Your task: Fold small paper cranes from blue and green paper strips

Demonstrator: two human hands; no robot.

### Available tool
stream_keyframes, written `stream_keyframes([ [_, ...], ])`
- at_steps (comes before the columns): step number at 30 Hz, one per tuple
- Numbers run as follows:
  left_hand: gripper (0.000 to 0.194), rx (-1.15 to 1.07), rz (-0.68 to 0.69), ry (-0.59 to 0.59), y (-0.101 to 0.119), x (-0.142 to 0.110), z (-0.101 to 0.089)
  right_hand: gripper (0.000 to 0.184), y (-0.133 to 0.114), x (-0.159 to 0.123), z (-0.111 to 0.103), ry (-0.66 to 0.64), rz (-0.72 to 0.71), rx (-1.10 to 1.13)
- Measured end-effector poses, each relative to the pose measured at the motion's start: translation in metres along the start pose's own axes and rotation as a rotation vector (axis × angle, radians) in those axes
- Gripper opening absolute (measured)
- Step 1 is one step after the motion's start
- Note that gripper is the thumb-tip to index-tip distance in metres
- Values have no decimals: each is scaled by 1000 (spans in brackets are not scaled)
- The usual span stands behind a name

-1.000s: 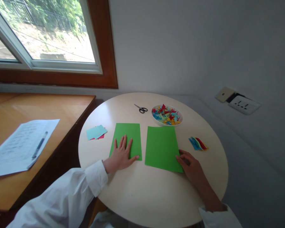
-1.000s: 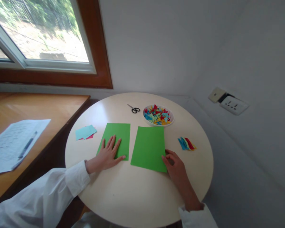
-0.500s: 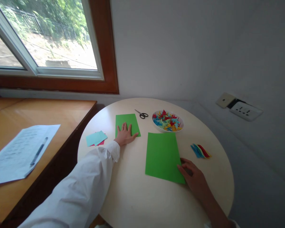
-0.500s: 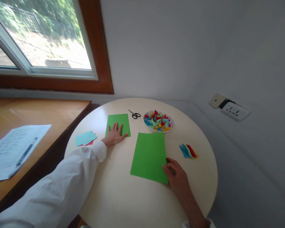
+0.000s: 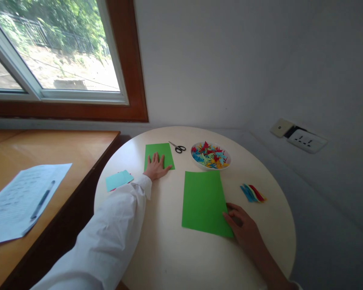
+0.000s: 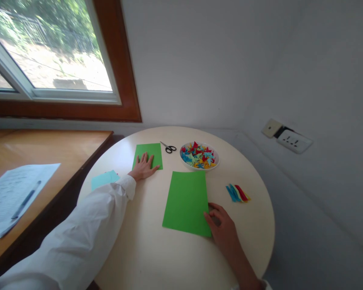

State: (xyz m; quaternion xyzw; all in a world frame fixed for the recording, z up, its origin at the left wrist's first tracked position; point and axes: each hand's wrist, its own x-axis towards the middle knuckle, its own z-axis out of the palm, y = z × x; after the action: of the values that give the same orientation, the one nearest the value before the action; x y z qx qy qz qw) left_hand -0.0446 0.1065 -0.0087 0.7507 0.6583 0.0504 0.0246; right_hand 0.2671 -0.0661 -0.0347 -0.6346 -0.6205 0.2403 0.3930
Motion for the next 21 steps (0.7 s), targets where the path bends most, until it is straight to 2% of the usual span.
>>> stream_keyframes([
  [2, 80, 3, 22, 36, 10, -6, -9, 34, -1, 0, 1, 10, 6, -1],
  [4, 79, -1, 79, 73, 28, -25, -18, 35, -2, 0, 2, 32, 26, 0],
  [7, 89, -120, 394, 77, 64, -77, -24, 36, -2, 2, 5, 71, 55, 18],
  [9, 100, -188, 589, 42, 88, -117, -19, 35, -3, 3, 8, 106, 51, 37],
  [10, 102, -218, 645, 40, 98, -135, -15, 35, -3, 2, 10, 127, 45, 44],
  [12, 101, -255, 672, 59, 113, -162, -4, 33, -6, -1, 14, 168, 37, 47],
  [14, 86, -244, 655, 79, 122, -175, 4, 31, -12, -7, 17, 195, 27, 37],
  [17, 67, -212, 622, 87, 124, -177, 7, 31, -22, -20, 22, 201, 12, 20],
  [21, 40, -165, 599, 68, 117, -175, -2, 32, -32, -34, 26, 158, -21, 18],
])
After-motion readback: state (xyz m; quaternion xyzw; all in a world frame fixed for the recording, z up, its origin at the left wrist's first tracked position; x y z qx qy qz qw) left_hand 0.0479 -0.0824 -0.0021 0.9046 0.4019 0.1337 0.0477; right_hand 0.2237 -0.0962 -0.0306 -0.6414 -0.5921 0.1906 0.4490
